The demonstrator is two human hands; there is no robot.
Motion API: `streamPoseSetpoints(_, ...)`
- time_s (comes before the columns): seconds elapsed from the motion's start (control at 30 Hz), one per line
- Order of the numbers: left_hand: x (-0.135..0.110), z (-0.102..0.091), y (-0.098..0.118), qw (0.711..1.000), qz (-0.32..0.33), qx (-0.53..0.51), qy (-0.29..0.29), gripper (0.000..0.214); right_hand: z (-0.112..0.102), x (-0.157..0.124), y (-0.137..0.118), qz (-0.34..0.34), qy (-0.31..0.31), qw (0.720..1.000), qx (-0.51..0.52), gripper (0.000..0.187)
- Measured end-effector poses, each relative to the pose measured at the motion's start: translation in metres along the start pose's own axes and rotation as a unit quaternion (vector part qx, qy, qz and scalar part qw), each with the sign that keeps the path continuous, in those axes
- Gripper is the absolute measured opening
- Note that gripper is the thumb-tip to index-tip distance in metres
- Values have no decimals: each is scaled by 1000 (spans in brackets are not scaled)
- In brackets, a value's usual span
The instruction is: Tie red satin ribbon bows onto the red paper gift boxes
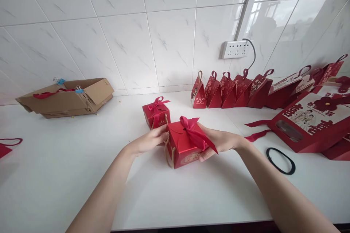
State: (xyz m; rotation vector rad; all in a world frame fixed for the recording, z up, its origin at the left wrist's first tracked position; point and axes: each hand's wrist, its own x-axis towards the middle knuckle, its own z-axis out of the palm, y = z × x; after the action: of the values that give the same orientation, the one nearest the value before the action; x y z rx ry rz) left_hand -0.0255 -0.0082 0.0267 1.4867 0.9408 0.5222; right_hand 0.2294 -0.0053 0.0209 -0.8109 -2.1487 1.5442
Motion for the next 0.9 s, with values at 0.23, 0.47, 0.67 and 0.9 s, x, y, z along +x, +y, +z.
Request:
streamPoseSetpoints(0.23, 18, 14, -2, 944, 141, -182, 237, 56, 23, 24, 3, -138, 363, 904, -180, 74)
streamPoseSetpoints(0.47, 19, 35, -6, 971, 184, -110, 107, 61, 42, 38, 13, -158, 526, 781, -296, 82)
streamPoseSetpoints(0.67, 12, 15, -4, 939, 192, -210, 193, 76, 59, 23, -6, -246, 264, 920, -150, 78)
streamPoseSetpoints(0.9, 13, 17, -4, 954, 131, -180, 203, 70, 57, 28, -9, -63, 315, 934, 158, 35)
